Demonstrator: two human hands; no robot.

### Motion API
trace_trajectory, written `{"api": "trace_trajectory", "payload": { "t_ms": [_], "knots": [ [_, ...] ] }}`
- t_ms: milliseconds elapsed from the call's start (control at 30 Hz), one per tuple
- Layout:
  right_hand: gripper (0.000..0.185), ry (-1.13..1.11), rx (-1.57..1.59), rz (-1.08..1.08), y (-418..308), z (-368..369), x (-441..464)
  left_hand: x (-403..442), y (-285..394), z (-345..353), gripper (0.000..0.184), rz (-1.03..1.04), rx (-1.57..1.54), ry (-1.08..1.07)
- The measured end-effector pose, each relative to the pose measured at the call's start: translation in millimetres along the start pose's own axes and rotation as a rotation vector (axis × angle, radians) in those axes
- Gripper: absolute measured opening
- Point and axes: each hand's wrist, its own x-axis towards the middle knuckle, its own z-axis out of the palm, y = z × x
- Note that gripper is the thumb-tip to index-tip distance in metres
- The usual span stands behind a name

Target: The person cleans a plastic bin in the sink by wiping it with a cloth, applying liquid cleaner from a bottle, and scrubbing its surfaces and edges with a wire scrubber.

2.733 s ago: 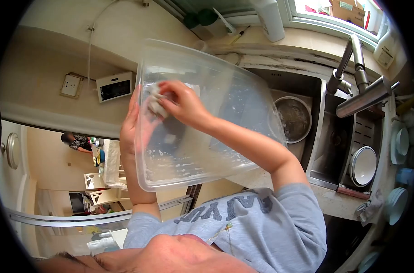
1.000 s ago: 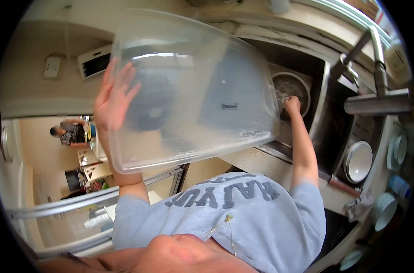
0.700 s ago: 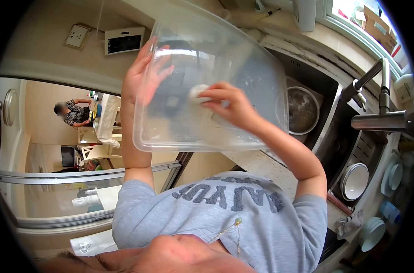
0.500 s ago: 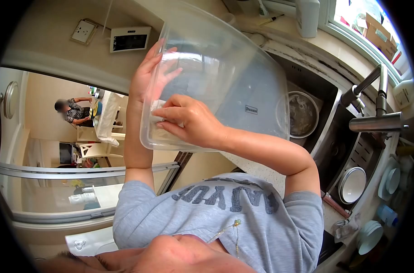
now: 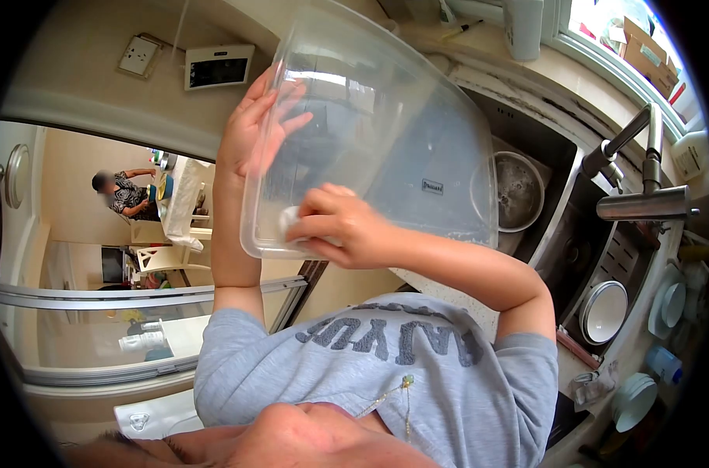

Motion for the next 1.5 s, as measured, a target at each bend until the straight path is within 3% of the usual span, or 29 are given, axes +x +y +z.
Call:
{"api": "trace_trajectory", "payload": {
  "t_ms": [100,300,400,433,467,500,533,600,667,733,867,1000,1100,1167,1267,1367,1500],
  "knots": [
    [0.02,-0.05,-0.028,0.117,24,-12,-57,2,0,-10,0.044,-0.003,-0.009,-0.024],
    [0.014,0.006,-0.057,0.619,84,-37,-224,4,0,-24,0.044,-0.017,-0.01,-0.005],
    [0.018,0.031,0.01,1.129,138,-68,-299,5,3,-25,0.045,-0.04,0.004,0.011],
    [0.016,-0.117,-0.332,1.189,148,-86,-306,4,4,-20,0.045,-0.046,0.006,0.004],
    [0.012,-0.105,-0.613,1.167,169,-97,-323,2,6,-14,0.046,-0.046,0.056,0.03],
    [0.014,-0.019,-0.836,1.263,200,-106,-348,2,8,-9,0.046,-0.041,0.108,0.056],
    [0.015,0.13,-0.861,1.378,196,-119,-328,0,9,-5,0.046,-0.041,0.114,0.054],
    [0.024,0.477,-1.045,1.383,228,-128,-345,0,10,-1,0.047,-0.016,0.173,0.044],
    [0.024,0.528,-0.973,1.67,259,-112,-374,-1,10,-1,0.048,-0.008,0.199,0.038],
    [0.025,-0.184,-0.97,1.697,322,-104,-468,-1,12,-3,0.048,-0.002,0.227,0.025],
    [0.035,0.284,-0.583,1.885,227,-117,-342,-3,6,-11,0.05,-0.029,0.193,0.001],
    [0.038,0.746,0.125,1.079,160,-103,-234,1,3,-18,0.052,-0.035,0.113,-0.035],
    [0.043,0.513,0.411,0.768,82,-67,-119,0,2,-18,0.051,-0.035,0.07,-0.012],
    [0.036,0.234,0.252,0.644,39,-37,-65,4,-4,-24,0.05,-0.029,0.037,-0.007],
    [0.029,-0.006,0.203,0.18,10,6,-11,3,-6,-23,0.048,-0.04,0.024,0.039],
    [0.023,0.14,0.121,0.01,7,35,21,2,-7,-25,0.047,-0.04,0.038,0.074],
    [0.019,0.252,0.071,0.084,5,46,31,0,-6,-25,0.045,-0.026,0.041,0.067]
  ]
}}
